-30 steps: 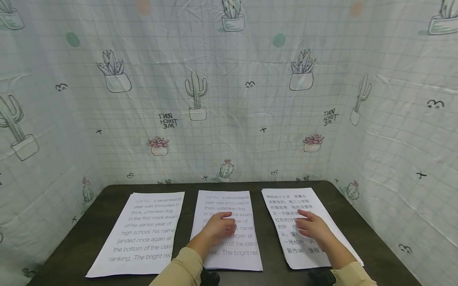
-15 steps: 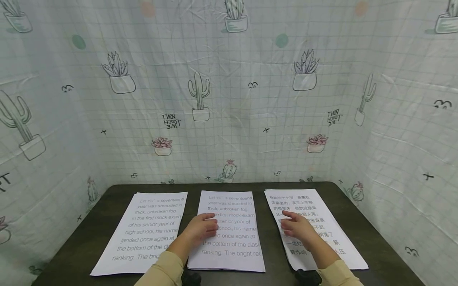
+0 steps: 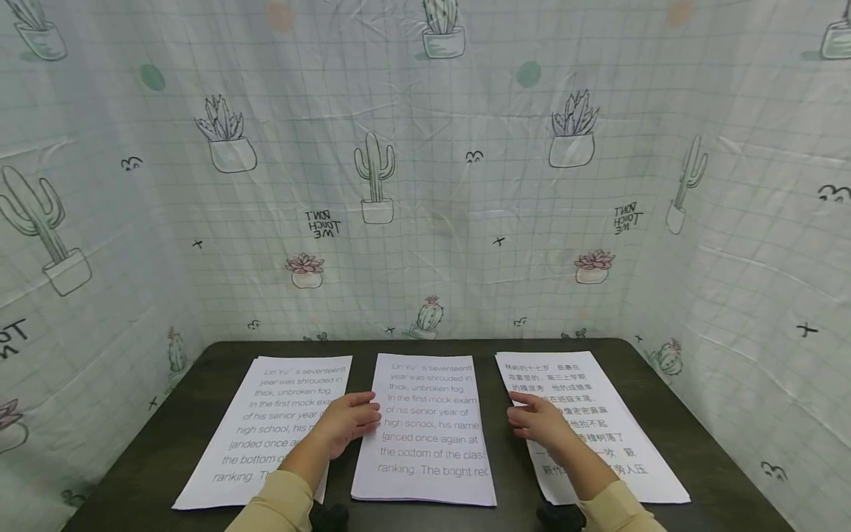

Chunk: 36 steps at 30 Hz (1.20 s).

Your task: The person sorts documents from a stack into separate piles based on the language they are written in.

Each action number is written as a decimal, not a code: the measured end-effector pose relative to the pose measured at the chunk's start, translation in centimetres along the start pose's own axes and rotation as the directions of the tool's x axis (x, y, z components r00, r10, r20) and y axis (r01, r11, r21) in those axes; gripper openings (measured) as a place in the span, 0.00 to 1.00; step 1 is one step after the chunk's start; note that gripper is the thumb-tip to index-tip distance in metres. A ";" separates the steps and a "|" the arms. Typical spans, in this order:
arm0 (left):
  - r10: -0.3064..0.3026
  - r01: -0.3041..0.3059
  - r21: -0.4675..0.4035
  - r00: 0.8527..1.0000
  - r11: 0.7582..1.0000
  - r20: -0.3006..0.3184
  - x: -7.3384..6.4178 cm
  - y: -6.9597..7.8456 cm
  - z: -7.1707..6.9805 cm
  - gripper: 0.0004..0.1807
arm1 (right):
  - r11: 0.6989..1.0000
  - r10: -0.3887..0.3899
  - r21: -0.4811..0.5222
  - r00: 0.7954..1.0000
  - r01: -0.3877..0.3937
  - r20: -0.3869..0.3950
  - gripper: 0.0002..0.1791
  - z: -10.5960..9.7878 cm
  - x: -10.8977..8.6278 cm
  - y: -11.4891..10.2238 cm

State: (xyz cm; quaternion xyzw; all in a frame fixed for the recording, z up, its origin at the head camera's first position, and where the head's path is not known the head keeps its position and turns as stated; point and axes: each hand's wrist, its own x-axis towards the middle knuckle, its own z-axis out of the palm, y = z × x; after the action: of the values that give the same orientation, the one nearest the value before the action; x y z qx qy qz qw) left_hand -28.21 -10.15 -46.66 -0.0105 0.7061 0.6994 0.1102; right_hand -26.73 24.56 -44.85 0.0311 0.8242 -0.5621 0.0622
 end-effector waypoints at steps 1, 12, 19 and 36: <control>0.003 -0.003 -0.004 1.000 1.000 -0.006 -0.1 0.0 -0.2 0.31 | 1.000 -0.002 0.006 1.000 0.002 0.003 0.27 0.2 0.0 -0.1; -0.011 0.010 -0.008 0.999 1.000 -0.051 -0.6 -0.4 -1.6 0.31 | 0.999 0.007 0.046 0.999 -0.008 0.033 0.27 2.2 -0.1 0.0; -0.020 0.019 -0.015 0.999 1.000 -0.044 -1.0 -0.6 -2.0 0.30 | 0.999 0.024 0.038 0.999 -0.026 0.044 0.27 2.8 -0.4 0.1; -0.055 0.056 0.069 0.998 0.996 -0.016 -1.9 -0.9 -1.9 0.29 | 0.998 0.050 0.040 0.998 -0.051 0.043 0.27 3.5 -1.0 0.7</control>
State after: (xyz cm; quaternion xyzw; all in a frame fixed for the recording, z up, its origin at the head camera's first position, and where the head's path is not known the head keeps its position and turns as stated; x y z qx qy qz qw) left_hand -26.52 -12.29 -47.19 -0.0311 0.7302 0.6710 0.1250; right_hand -25.45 21.59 -46.65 0.0413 0.8098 -0.5778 0.0932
